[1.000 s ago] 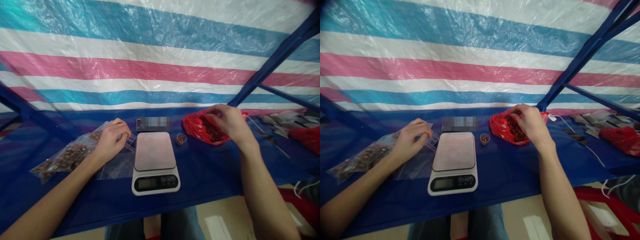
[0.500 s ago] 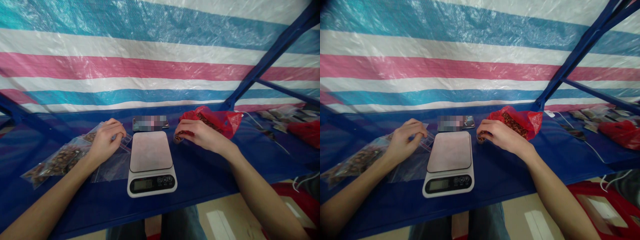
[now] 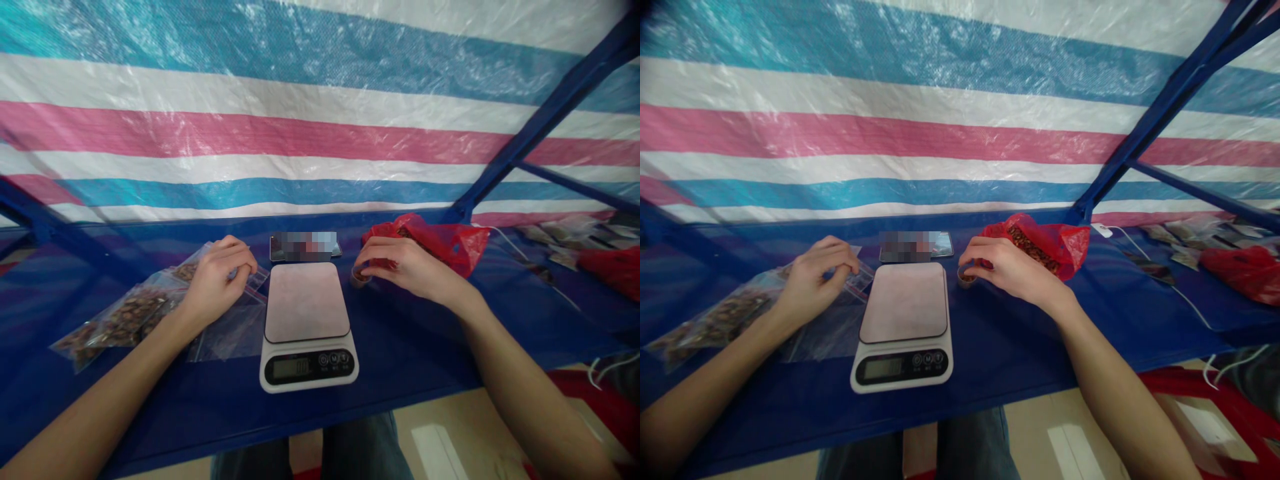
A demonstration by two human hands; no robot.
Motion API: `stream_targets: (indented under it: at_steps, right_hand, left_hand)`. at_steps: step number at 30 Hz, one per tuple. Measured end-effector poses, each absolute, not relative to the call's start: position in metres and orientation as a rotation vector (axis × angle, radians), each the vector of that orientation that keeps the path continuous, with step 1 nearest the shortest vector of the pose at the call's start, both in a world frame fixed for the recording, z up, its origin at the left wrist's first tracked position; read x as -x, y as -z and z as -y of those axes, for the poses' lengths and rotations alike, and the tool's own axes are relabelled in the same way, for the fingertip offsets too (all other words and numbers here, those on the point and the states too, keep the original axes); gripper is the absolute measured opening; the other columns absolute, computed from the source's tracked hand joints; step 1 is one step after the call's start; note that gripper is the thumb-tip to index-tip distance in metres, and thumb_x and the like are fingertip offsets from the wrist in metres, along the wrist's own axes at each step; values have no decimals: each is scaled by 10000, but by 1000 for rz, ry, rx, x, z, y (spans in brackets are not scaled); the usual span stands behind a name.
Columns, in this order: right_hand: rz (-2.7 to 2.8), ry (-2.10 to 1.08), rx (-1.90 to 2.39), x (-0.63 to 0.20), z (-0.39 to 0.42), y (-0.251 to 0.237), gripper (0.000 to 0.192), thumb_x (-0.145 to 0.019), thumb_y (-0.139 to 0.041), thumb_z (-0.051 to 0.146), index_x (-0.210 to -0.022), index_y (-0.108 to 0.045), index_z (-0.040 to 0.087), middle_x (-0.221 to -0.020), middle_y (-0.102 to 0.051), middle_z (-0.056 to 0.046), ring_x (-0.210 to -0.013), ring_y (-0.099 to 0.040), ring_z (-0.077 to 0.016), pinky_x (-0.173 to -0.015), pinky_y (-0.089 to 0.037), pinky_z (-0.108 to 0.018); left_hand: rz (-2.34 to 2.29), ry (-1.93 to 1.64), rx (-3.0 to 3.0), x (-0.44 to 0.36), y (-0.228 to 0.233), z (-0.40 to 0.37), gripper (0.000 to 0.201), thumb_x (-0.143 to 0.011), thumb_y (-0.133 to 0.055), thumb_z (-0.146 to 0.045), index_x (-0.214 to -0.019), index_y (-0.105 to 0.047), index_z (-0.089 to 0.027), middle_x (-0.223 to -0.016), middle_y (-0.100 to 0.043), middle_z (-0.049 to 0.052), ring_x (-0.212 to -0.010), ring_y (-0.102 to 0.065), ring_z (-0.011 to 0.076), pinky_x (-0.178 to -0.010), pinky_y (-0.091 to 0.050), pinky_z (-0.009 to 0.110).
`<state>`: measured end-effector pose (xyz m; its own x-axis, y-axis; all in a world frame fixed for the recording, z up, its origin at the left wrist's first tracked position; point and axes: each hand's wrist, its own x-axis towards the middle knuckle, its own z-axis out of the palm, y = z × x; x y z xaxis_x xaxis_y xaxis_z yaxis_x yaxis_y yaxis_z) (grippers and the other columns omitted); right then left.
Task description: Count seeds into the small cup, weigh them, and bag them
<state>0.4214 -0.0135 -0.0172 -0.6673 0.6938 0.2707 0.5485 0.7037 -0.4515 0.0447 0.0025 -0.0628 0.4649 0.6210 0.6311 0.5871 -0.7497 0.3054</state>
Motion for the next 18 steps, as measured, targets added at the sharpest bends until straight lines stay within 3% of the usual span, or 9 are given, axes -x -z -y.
stream_targets:
  at_steps: [3, 7, 9, 11, 15, 18]
  right_hand:
    - [2376, -328, 1035, -435, 15, 6, 208, -1040, -565, 211, -994, -768, 201, -997, -778, -84, -907, -737, -222, -824, -554, -318]
    - [2176, -7, 1487, -474, 8, 2, 223, -956, -557, 150, -1002, -772, 186, -986, -811, -104, -865, -756, -264, -796, -550, -346]
    - [2270, -72, 1724, -494, 1, 10, 208, -887, -579, 113, -914, -770, 189, -905, -811, -97, -772, -749, -261, -733, -546, -342]
    - [2336, -171, 1832, -508, -6, 23, 223, -844, -637, 127, -1004, -778, 192, -1018, -815, -114, -882, -770, -289, -789, -583, -352]
    - [2385, -289, 1890, -516, -16, 48, 635, -727, -634, 36, -1337, -712, 199, -1346, -732, -173, -1208, -732, -357, -1020, -600, -409]
    - [2413, -193, 1925, -515, -21, 57, 755, -699, -581, -4, -1431, -652, 165, -1470, -662, -204, -1348, -659, -388, -1126, -547, -456]
  left_hand:
    - [-1093, -1185, -2646, -44, 62, -2, 314, -960, -476, -76, -720, -639, -197, -758, -688, 17, -829, -598, 208, -820, -475, 373]
    - [-1084, -1191, -2644, -44, 62, 0, 314, -961, -471, -74, -728, -644, -193, -766, -693, 19, -838, -598, 209, -828, -477, 377]
    - [-1084, -1188, -2649, -43, 62, 0, 315, -961, -469, -71, -726, -641, -192, -767, -694, 19, -842, -599, 209, -832, -477, 379]
    - [-1088, -1182, -2652, -44, 63, 0, 315, -959, -469, -67, -725, -639, -192, -767, -692, 19, -844, -598, 208, -829, -477, 377]
    - [-1093, -1175, -2651, -44, 63, -1, 312, -963, -473, -65, -737, -643, -196, -775, -695, 17, -849, -598, 207, -833, -474, 379]
    - [-1093, -1184, -2653, -44, 63, -1, 316, -969, -473, -70, -735, -641, -201, -773, -697, 16, -847, -598, 207, -838, -473, 385]
